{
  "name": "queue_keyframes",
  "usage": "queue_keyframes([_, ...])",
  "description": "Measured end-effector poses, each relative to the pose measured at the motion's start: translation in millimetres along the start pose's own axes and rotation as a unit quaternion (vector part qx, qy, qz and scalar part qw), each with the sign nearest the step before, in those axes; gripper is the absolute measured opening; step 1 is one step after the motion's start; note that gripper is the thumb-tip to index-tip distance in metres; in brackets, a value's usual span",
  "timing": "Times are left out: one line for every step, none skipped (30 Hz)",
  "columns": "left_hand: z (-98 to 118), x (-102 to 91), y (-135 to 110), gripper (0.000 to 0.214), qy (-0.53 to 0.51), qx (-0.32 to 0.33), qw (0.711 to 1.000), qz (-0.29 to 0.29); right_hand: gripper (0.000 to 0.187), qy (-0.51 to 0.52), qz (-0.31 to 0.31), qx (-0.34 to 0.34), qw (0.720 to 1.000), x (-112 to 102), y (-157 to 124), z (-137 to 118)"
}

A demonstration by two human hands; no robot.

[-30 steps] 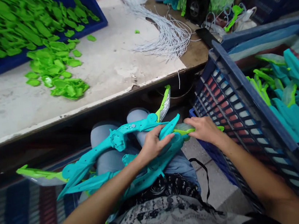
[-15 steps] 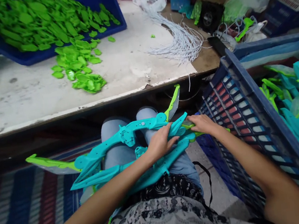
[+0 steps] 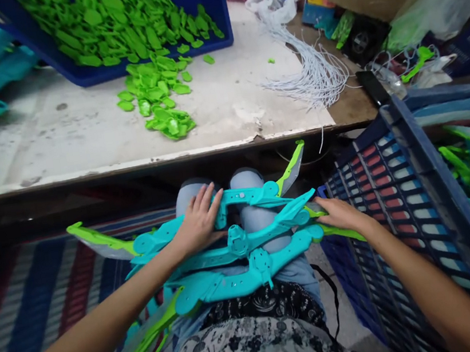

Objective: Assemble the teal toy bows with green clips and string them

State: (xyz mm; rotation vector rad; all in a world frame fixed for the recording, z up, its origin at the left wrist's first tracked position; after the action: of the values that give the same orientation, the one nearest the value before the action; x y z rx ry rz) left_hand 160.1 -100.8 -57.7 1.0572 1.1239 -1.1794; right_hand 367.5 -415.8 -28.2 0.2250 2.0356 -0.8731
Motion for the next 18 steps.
queue_keyframes([-2, 2.4, -1, 0.08, -0.013, 0.013, 1.0, 0.011, 0.038, 0.0, -0.004, 0.01, 1.0, 1, -2, -1])
queue_keyframes([-6, 3.8, -1, 0.075, -0.028, 0.02, 0.999, 0.019, 0.038, 0.0, -0.011, 0.021, 1.0, 1, -4, -2])
queue_keyframes([-9, 3.7, -1, 0.071, -0.042, 0.024, 0.999, 0.024, 0.038, 0.001, -0.019, 0.033, 0.999, 2, -6, -3])
queue_keyframes([-14, 1.9, 0, 0.069, -0.054, 0.025, 0.998, 0.024, 0.039, 0.005, -0.028, 0.042, 0.999, 3, -7, -3])
queue_keyframes([-18, -1.5, 2, 0.067, -0.066, 0.026, 0.997, 0.017, 0.041, 0.011, -0.037, 0.047, 0.998, 3, -7, -4])
queue_keyframes([-22, -6.5, 4, 0.064, -0.079, 0.028, 0.996, 0.004, 0.043, 0.018, -0.046, 0.049, 0.998, 4, -8, -4])
queue_keyframes([-26, -12.8, 7, 0.059, -0.095, 0.024, 0.995, -0.012, 0.045, 0.022, -0.053, 0.051, 0.997, 4, -7, -5])
queue_keyframes([-30, -19.9, 11, 0.053, -0.117, 0.015, 0.993, -0.032, 0.047, 0.022, -0.059, 0.053, 0.997, 4, -6, -5])
queue_keyframes([-34, -27.0, 15, 0.047, -0.144, 0.002, 0.988, -0.055, 0.047, 0.017, -0.062, 0.055, 0.996, 3, -5, -6])
queue_keyframes([-39, -33.6, 19, 0.042, -0.176, -0.014, 0.981, -0.08, 0.047, 0.01, -0.063, 0.057, 0.996, 2, -3, -7])
queue_keyframes([-43, -39.0, 24, 0.041, -0.212, -0.031, 0.971, -0.104, 0.047, 0.002, -0.062, 0.058, 0.996, 1, -1, -9])
queue_keyframes([-47, -43.0, 29, 0.042, -0.251, -0.046, 0.959, -0.128, 0.047, -0.005, -0.06, 0.057, 0.997, -1, 1, -11])
queue_keyframes([-50, -45.5, 33, 0.045, -0.289, -0.056, 0.944, -0.147, 0.047, -0.011, -0.061, 0.057, 0.996, -3, 2, -13])
queue_keyframes([-53, -46.6, 37, 0.049, -0.324, -0.066, 0.93, -0.16, 0.047, -0.015, -0.063, 0.056, 0.996, -5, 4, -16])
queue_keyframes([-54, -46.6, 40, 0.052, -0.351, -0.076, 0.918, -0.166, 0.047, -0.019, -0.066, 0.055, 0.996, -7, 5, -18])
queue_keyframes([-55, -45.9, 43, 0.054, -0.369, -0.086, 0.91, -0.169, 0.046, -0.025, -0.07, 0.054, 0.996, -8, 5, -20])
queue_keyframes([-55, -45.0, 45, 0.056, -0.381, -0.093, 0.904, -0.17, 0.045, -0.034, -0.074, 0.053, 0.995, -9, 6, -21])
queue_keyframes([-54, -44.3, 47, 0.056, -0.388, -0.098, 0.901, -0.171, 0.043, -0.042, -0.077, 0.052, 0.995, -10, 6, -22])
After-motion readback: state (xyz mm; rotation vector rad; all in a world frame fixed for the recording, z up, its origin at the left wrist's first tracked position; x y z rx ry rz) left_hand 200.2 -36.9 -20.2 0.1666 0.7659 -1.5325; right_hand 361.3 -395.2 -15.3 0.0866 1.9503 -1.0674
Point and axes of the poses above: each hand's wrist, its own y-axis towards the middle knuckle, its own x-axis out of the palm, z = x × y, the point moved 2 cm from there along y, towards the middle knuckle, and after that the axes turned 5 degrees about y, right-handed, at the moved point
